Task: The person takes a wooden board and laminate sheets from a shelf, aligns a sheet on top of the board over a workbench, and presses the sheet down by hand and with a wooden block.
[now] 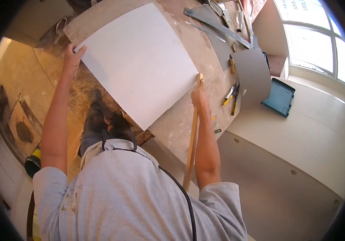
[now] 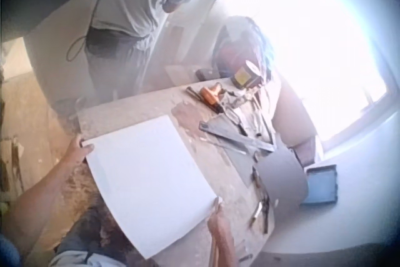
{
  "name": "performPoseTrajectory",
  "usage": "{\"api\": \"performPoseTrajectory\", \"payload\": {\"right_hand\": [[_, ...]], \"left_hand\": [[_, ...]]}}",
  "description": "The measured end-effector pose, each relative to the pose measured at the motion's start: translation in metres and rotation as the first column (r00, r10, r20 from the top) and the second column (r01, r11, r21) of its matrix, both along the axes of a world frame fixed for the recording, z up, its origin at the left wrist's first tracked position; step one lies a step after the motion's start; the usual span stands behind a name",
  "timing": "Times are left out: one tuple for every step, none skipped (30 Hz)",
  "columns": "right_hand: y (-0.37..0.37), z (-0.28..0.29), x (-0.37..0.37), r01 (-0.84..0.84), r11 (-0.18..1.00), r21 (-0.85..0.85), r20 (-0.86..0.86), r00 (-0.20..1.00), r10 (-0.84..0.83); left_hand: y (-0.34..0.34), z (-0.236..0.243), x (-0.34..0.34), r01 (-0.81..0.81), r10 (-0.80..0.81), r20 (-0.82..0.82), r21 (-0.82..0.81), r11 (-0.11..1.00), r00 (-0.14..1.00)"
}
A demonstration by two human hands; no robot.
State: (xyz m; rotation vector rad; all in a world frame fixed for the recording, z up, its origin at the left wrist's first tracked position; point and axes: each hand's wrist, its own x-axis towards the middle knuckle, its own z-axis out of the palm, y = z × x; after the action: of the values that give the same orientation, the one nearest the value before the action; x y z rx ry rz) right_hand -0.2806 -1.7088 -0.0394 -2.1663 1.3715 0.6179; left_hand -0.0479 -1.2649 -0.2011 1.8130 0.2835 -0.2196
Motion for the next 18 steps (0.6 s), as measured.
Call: {"api": "performPoseTrajectory", "payload": {"right_hand": [[0.006,-0.009,-0.005,-0.004,1.0,0.006,0.004,1.0,0.004],[0.021,-0.021,-0.018,-0.2,0.974,-0.103,-0.01,0.98,0.2],[0.034,-0.036,-0.037,-0.387,0.899,-0.205,-0.047,0.921,0.386],[0.037,-0.059,-0.07,-0.425,0.832,-0.357,0.12,0.862,0.492],[0.032,-0.06,-0.063,-0.43,0.831,-0.353,0.124,0.859,0.497],[0.02,-0.057,-0.051,-0.328,0.897,-0.296,0.198,0.898,0.393],[0.009,-0.05,-0.049,-0.206,0.951,-0.232,0.251,0.931,0.263],[0.001,-0.031,-0.031,-0.119,0.984,-0.134,0.226,0.963,0.147],[0.005,-0.022,-0.02,-0.114,0.984,-0.135,0.228,0.963,0.143],[0.011,-0.018,-0.011,-0.073,0.99,-0.118,0.126,0.988,0.088],[0.017,-0.015,-0.006,-0.03,0.994,-0.105,0.022,0.999,0.032],[0.029,-0.023,-0.018,-0.034,0.994,-0.104,0.026,0.999,0.037],[0.047,-0.036,-0.045,-0.195,0.965,-0.176,0.065,0.976,0.209],[0.058,-0.046,-0.06,-0.347,0.904,-0.249,0.092,0.921,0.379],[0.057,-0.047,-0.063,-0.341,0.907,-0.248,0.09,0.924,0.373],[0.055,-0.05,-0.061,-0.293,0.913,-0.283,0.124,0.933,0.337],[0.051,-0.054,-0.056,-0.243,0.918,-0.314,0.159,0.94,0.303],[0.017,-0.059,-0.045,-0.164,0.94,-0.298,0.207,0.951,0.231]], "left_hand": [[0.007,-0.004,0.002,-0.004,0.004,0.004,0.006,1.0,1.0],[0.013,-0.008,0.002,-0.014,0.013,0.017,0.044,0.999,1.0],[0.019,-0.012,0.0,-0.023,0.021,0.025,0.083,0.996,0.999],[0.017,-0.012,-0.001,-0.017,0.015,0.024,0.083,0.996,1.0],[0.016,-0.011,0.0,-0.029,0.025,0.067,0.053,0.998,0.997],[0.01,-0.01,0.001,-0.031,0.029,0.111,0.018,0.999,0.993],[0.002,-0.005,-0.002,-0.011,0.009,0.101,0.014,1.0,0.995],[-0.003,0.006,-0.004,0.015,-0.018,0.072,0.052,0.999,0.997],[-0.005,0.014,0.0,0.027,-0.033,0.056,0.091,0.995,0.998],[0.0,0.011,-0.001,0.028,-0.034,0.06,0.097,0.995,0.998],[0.004,0.007,-0.004,-0.001,-0.007,0.066,0.125,0.992,0.998],[0.007,0.002,-0.004,-0.035,0.025,0.073,0.149,0.988,0.997],[0.012,0.0,-0.003,-0.043,0.032,0.076,0.154,0.987,0.997],[0.018,-0.002,-0.004,-0.036,0.02,0.106,0.153,0.988,0.994],[0.017,-0.001,-0.005,-0.012,-0.007,0.134,0.146,0.989,0.991],[0.017,0.0,-0.006,-0.006,-0.013,0.132,0.148,0.989,0.991],[0.018,0.001,-0.007,-0.01,-0.001,0.113,0.099,0.995,0.994],[0.003,0.007,0.002,0.0,-0.003,0.11,0.031,1.0,0.994]]}}
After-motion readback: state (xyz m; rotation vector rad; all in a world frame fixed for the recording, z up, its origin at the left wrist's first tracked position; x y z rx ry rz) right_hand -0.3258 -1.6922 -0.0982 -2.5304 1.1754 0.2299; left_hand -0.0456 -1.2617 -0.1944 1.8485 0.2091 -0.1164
